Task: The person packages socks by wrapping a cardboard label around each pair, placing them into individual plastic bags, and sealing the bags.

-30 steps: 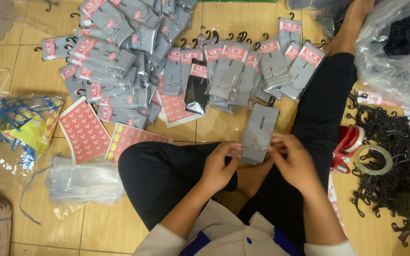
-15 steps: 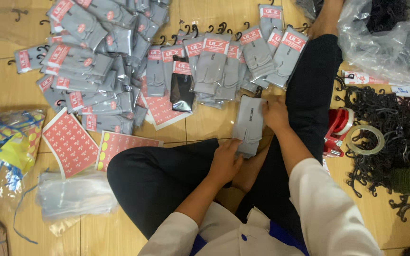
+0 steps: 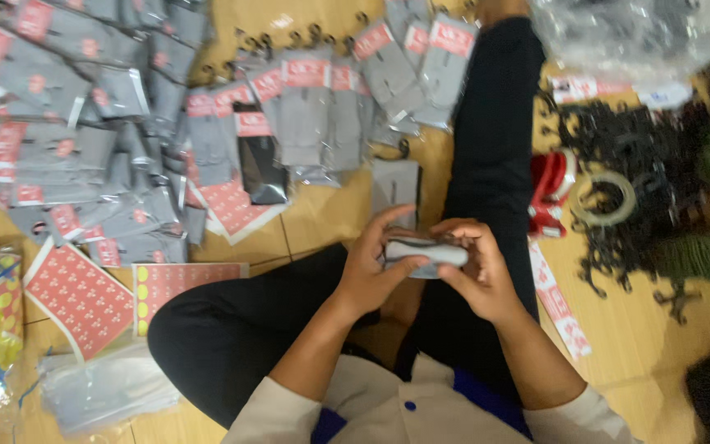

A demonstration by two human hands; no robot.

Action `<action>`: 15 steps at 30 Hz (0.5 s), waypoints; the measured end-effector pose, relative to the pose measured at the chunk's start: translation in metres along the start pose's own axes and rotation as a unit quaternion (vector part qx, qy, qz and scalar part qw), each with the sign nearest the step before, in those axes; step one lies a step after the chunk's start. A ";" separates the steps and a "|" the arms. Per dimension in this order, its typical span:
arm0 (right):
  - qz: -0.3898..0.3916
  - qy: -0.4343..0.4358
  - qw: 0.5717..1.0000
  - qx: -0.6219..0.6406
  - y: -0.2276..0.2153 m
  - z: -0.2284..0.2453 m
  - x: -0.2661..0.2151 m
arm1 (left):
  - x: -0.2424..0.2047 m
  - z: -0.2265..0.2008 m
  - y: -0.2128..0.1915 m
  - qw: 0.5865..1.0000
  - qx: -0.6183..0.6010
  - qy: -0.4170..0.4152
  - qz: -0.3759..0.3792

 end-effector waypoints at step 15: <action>-0.188 0.320 0.817 -0.442 -0.259 -0.081 -0.233 | -0.010 0.116 0.089 0.981 0.036 -0.187 -0.039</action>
Point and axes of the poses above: each hand's wrist, its own x-axis towards the middle knuckle, its own y-axis out of the palm, z = x × y, the point moved 8 cm from there along x, towards the middle knuckle, and after that the axes turned 2 degrees about x, right-handed, at the moved point
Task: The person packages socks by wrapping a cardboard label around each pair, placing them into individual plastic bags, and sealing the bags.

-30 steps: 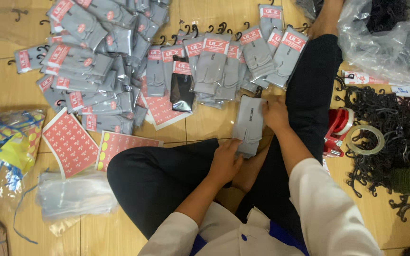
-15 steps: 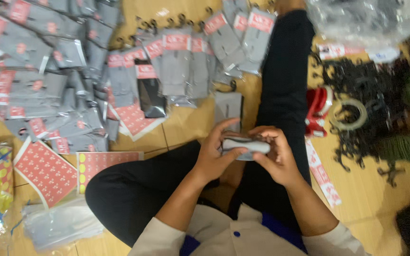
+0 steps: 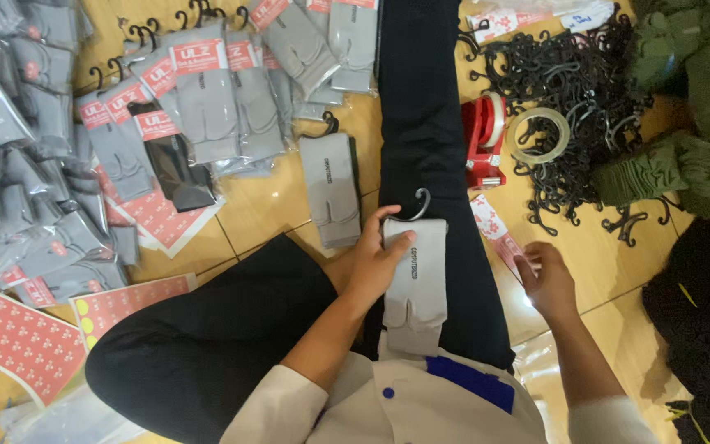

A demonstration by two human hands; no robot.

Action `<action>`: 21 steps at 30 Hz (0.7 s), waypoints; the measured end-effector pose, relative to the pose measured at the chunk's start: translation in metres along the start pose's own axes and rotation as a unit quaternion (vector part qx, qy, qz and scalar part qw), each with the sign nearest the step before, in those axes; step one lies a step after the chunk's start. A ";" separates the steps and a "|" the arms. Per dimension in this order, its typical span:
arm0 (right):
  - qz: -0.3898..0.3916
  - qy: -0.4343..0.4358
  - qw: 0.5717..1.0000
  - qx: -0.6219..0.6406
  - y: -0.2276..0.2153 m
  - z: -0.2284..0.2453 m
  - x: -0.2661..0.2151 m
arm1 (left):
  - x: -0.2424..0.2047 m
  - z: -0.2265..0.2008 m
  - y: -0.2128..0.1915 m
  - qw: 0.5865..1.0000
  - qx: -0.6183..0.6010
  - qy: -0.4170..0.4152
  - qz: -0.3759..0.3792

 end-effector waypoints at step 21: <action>-0.103 -0.064 0.892 0.435 -0.040 0.080 0.022 | -0.008 0.038 0.012 0.991 -0.099 0.034 0.082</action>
Point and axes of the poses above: each hand's wrist, its own x-axis towards the middle knuckle, its own y-axis out of the palm, z = x × y, the point moved 8 cm from there along x, towards the middle knuckle, and after that the axes turned 2 degrees about x, right-handed, at the moved point
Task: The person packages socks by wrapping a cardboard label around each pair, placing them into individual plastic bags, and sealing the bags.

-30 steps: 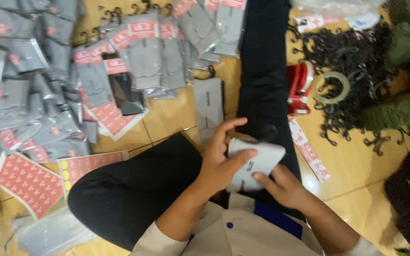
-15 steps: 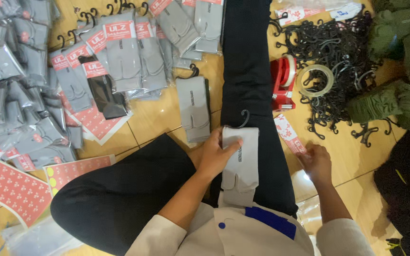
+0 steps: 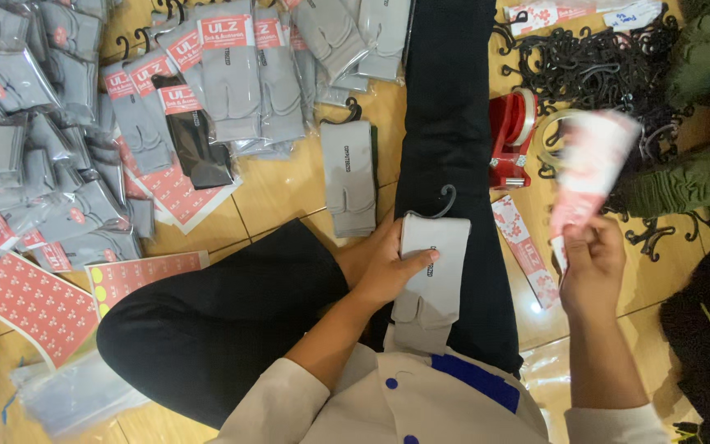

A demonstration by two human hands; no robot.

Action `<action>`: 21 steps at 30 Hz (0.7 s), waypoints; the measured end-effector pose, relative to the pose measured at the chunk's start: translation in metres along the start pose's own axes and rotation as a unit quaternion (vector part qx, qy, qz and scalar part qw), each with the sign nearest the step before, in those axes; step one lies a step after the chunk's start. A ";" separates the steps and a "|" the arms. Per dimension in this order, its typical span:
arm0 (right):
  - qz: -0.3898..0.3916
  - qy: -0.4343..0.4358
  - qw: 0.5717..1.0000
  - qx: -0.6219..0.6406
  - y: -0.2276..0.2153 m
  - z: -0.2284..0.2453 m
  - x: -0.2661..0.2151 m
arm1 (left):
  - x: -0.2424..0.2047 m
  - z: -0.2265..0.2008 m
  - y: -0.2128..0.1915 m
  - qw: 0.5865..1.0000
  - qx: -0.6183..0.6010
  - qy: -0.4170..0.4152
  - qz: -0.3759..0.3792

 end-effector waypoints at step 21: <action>0.324 -0.216 0.801 -0.455 0.171 0.117 -0.022 | -0.024 -0.001 -0.002 0.996 -0.028 -0.054 -0.071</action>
Point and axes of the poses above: each hand's wrist, its own x-axis towards the middle knuckle, its own y-axis out of the palm, z = x × y, the point moved 8 cm from there along x, towards the middle knuckle, and after that the axes turned 2 degrees about x, right-handed, at the moved point
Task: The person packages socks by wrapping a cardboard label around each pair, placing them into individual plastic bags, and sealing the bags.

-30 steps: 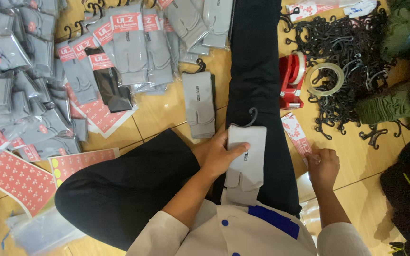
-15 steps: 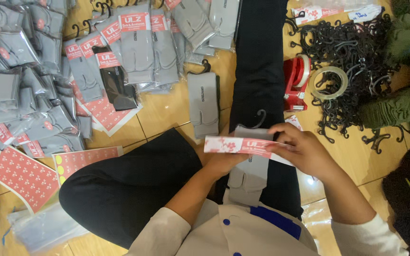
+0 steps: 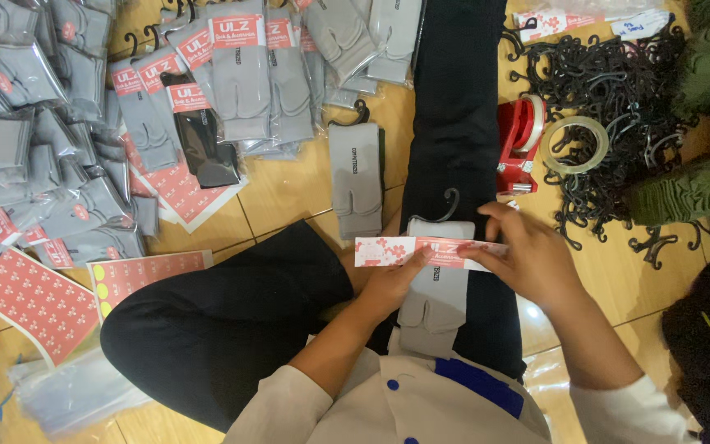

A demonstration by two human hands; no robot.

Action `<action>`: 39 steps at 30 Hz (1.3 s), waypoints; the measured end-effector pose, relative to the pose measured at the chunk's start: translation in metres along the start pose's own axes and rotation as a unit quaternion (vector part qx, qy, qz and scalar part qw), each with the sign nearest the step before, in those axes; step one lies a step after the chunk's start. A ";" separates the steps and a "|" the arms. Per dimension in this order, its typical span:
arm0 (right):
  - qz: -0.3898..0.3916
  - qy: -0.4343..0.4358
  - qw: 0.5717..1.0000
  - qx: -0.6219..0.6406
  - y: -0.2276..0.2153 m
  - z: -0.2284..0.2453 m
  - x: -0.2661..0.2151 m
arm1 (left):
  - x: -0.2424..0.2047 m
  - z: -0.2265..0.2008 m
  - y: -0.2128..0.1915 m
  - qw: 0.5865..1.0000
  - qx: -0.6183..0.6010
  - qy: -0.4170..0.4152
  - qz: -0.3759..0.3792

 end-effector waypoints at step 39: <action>-0.183 0.139 0.799 0.556 0.080 -0.007 -0.046 | -0.028 -0.047 0.013 0.987 0.070 0.139 -0.037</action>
Point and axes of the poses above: each hand's wrist, its own x-axis towards the middle knuckle, its own y-axis out of the palm, z = x × y, the point moved 8 cm from there along x, towards the middle knuckle, and after that the axes turned 2 degrees about x, right-handed, at the moved point
